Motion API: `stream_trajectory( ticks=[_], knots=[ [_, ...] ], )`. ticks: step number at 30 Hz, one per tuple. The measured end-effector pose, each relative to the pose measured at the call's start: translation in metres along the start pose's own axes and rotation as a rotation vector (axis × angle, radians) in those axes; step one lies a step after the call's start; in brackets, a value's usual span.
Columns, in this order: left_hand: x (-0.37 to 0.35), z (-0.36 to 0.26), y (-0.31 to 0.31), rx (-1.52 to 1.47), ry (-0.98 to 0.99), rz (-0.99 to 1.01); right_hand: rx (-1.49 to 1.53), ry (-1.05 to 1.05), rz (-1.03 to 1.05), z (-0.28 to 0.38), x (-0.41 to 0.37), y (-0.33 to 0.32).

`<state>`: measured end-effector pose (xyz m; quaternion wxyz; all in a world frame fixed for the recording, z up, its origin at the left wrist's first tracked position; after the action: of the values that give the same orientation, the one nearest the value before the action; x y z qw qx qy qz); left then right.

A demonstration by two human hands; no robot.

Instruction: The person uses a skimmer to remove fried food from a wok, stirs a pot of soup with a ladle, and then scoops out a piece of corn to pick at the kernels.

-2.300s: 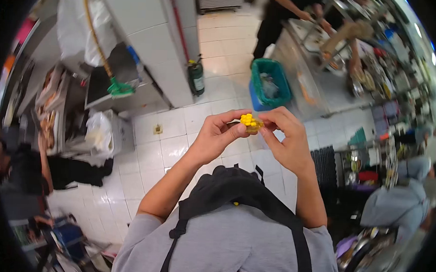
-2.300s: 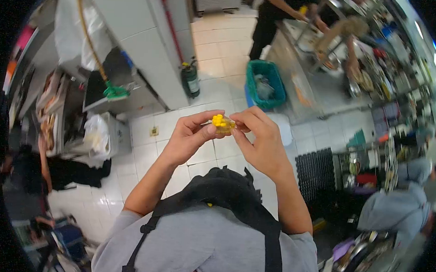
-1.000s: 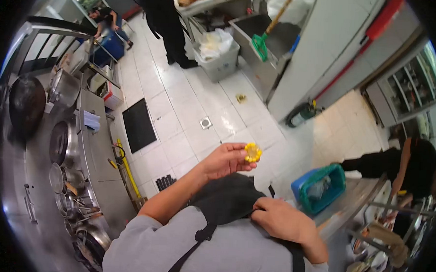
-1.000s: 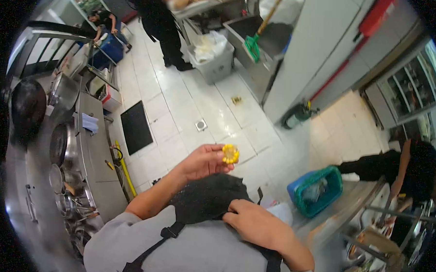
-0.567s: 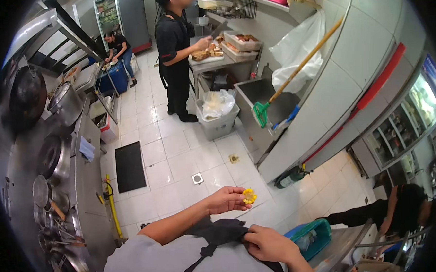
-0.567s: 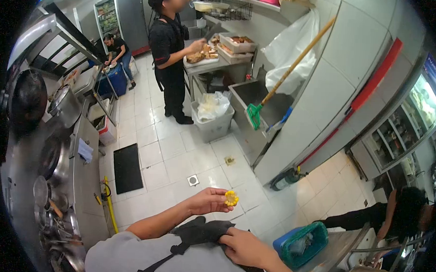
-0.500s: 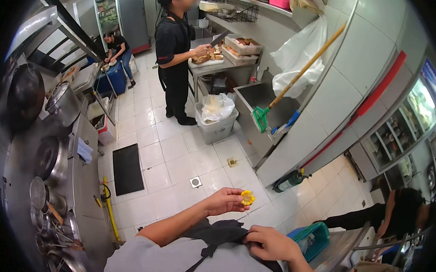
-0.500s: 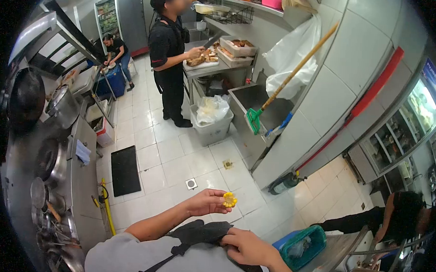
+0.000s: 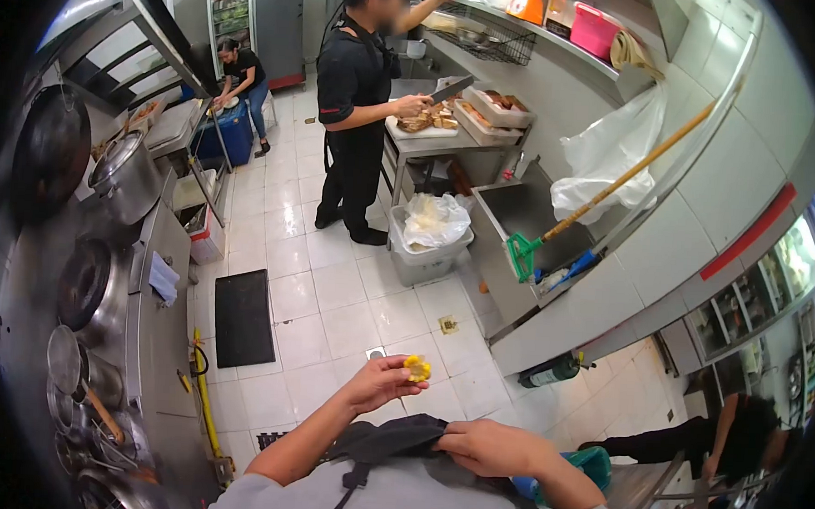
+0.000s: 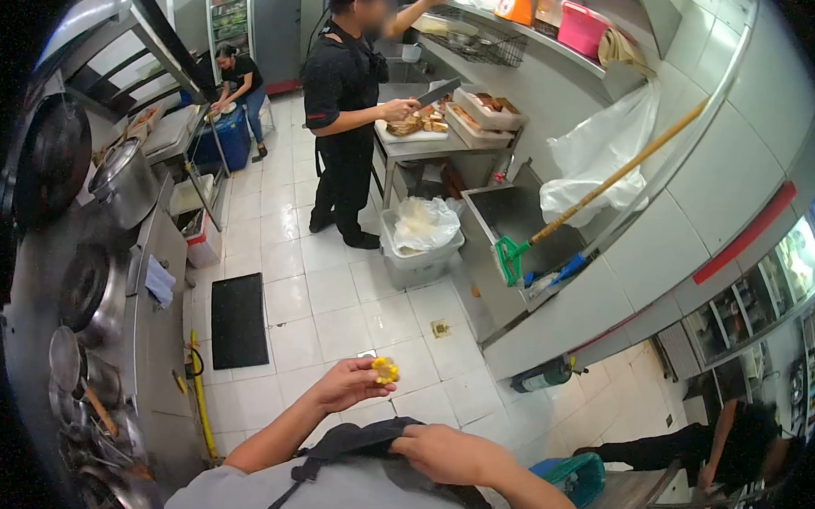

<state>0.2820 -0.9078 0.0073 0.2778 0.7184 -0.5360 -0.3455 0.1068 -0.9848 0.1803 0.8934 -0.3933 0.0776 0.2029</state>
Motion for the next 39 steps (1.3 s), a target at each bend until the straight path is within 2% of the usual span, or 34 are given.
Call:
stream_trajectory(
  ticks=[2, 5, 7, 8, 9, 12, 14, 16, 17, 18, 20, 22, 24, 26, 27, 30, 33, 39],
  knots=[
    [-0.013, -0.008, -0.016, -0.023, 0.053, -0.054, 0.034, -0.086, 0.091, -0.007, 0.025, 0.001],
    [-0.029, -0.024, -0.029, -0.045, 0.139, -0.155, 0.089, -0.051, 0.311, -0.011, 0.063, -0.007],
    [-0.033, -0.035, -0.040, -0.022, 0.182, -0.212, 0.127, -0.180, 0.306, -0.004, 0.078, -0.013],
    [-0.033, -0.040, -0.042, -0.030, 0.201, -0.235, 0.145, -0.246, 0.298, -0.005, 0.083, -0.018],
    [-0.038, -0.045, -0.044, -0.038, 0.219, -0.268, 0.192, -0.455, 0.085, -0.005, 0.086, -0.032],
    [-0.033, -0.064, -0.047, 0.023, 0.289, -0.322, 0.379, -0.582, -0.170, 0.006, 0.089, -0.113],
    [-0.020, -0.084, -0.043, 0.112, 0.322, -0.369, 0.571, -0.592, -0.323, 0.020, 0.073, -0.171],
    [-0.001, -0.111, -0.030, 0.217, 0.331, -0.392, 0.711, -0.783, -0.302, 0.025, 0.062, -0.208],
    [0.012, -0.121, -0.027, 0.253, 0.386, -0.435, 0.747, -0.858, -0.236, 0.025, 0.061, -0.221],
    [0.024, -0.135, -0.020, 0.249, 0.431, -0.392, 0.773, -0.935, -0.171, 0.024, 0.062, -0.233],
    [0.052, -0.159, -0.009, 0.309, 0.475, -0.398, 0.797, -0.986, -0.145, 0.018, 0.063, -0.256],
    [0.083, -0.182, 0.004, 0.359, 0.501, -0.368, 0.835, -0.910, -0.217, 0.002, 0.067, -0.275],
    [0.112, -0.206, 0.020, 0.448, 0.569, -0.358, 0.547, -0.810, -0.391, -0.061, 0.079, -0.287],
    [0.133, -0.223, 0.033, 0.542, 0.626, -0.386, 0.132, -0.473, -0.762, -0.107, 0.106, -0.302],
    [0.139, -0.229, 0.040, 0.567, 0.647, -0.377, -0.045, -0.348, -0.847, -0.129, 0.126, -0.304],
    [0.168, -0.254, 0.057, 0.672, 0.724, -0.290, 0.235, -0.317, -0.779, -0.169, 0.166, -0.301],
    [0.189, -0.275, 0.066, 0.787, 0.752, -0.204, 0.266, -0.303, -0.808, -0.187, 0.185, -0.313],
    [0.218, -0.327, 0.074, 0.805, 0.848, -0.105, 0.289, -0.407, -0.900, -0.194, 0.194, -0.367]
  ],
)
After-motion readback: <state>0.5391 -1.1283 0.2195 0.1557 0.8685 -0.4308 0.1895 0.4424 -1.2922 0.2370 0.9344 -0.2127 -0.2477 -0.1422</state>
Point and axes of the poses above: each hand's wrist, its own x-axis towards the middle knuckle, its own y-axis out of the palm, z = x × y, the point moved 4 cm from there along x, towards the middle knuckle, and after that the axes turned 2 degrees about y, right-handed, at the moved point
